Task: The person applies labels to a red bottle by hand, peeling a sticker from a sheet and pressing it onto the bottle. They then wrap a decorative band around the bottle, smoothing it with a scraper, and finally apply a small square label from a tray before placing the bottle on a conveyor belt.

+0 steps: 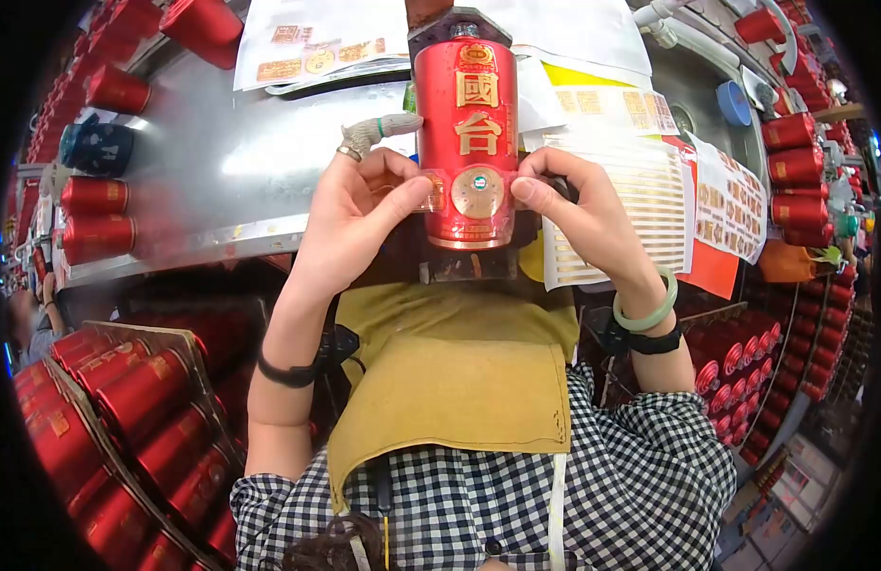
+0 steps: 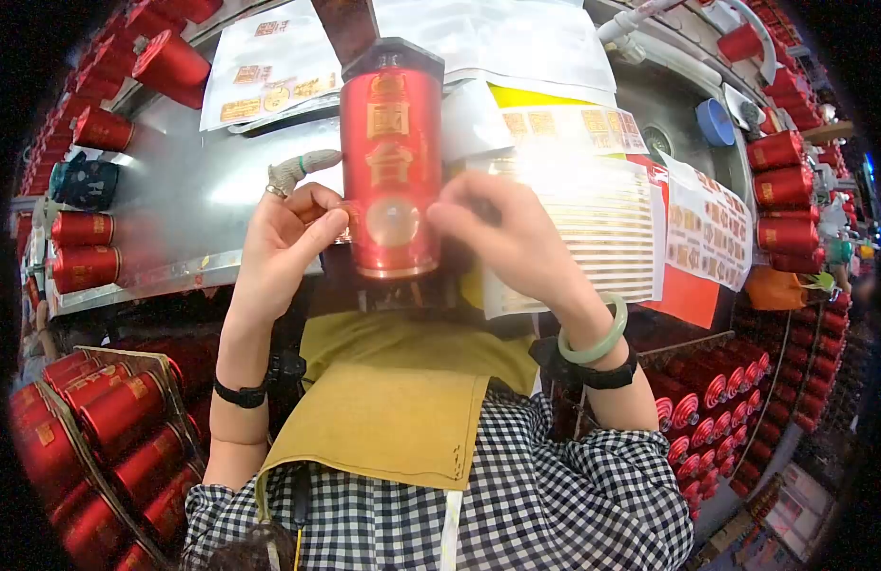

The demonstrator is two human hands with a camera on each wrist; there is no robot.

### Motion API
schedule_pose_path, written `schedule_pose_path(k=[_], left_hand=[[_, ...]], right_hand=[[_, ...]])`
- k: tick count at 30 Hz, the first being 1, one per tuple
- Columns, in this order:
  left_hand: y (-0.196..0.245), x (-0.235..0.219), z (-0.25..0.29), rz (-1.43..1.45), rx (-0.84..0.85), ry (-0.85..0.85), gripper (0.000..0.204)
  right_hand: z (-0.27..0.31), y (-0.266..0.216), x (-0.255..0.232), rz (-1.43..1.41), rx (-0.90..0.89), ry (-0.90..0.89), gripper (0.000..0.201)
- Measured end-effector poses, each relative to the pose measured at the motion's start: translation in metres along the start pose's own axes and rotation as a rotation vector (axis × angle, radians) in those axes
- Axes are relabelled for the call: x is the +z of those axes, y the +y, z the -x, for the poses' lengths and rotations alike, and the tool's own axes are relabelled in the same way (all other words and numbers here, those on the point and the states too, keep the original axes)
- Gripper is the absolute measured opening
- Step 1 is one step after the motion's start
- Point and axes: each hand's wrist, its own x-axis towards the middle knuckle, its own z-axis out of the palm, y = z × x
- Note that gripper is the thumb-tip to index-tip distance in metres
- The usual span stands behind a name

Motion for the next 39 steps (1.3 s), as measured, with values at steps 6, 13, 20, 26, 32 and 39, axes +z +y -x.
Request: schedule_pose_path(k=[6,13,20,26,32,39], left_hand=[[0.003,0.002,0.000,-0.013,0.032,-0.068,0.055],[0.000,0.005,0.001,0.058,0.002,-0.024,0.057],[0.002,0.004,0.001,0.064,-0.041,-0.008,0.054],[0.001,0.006,0.002,0.106,-0.029,-0.002,0.055],[-0.001,0.007,0.002,0.087,-0.009,0.006,0.055],[0.001,0.007,0.002,0.079,-0.021,0.010,0.054]], right_hand=[[-0.001,-0.004,-0.001,0.023,0.015,-0.030,0.017],[0.003,-0.006,-0.003,0.060,-0.013,-0.062,0.017],[0.001,0.000,-0.004,-0.070,0.045,-0.029,0.017],[0.001,-0.002,-0.001,-0.076,0.061,0.000,0.018],[0.001,0.002,-0.001,-0.048,0.044,0.021,0.020],[0.002,-0.001,-0.001,-0.049,0.057,0.028,0.018]])
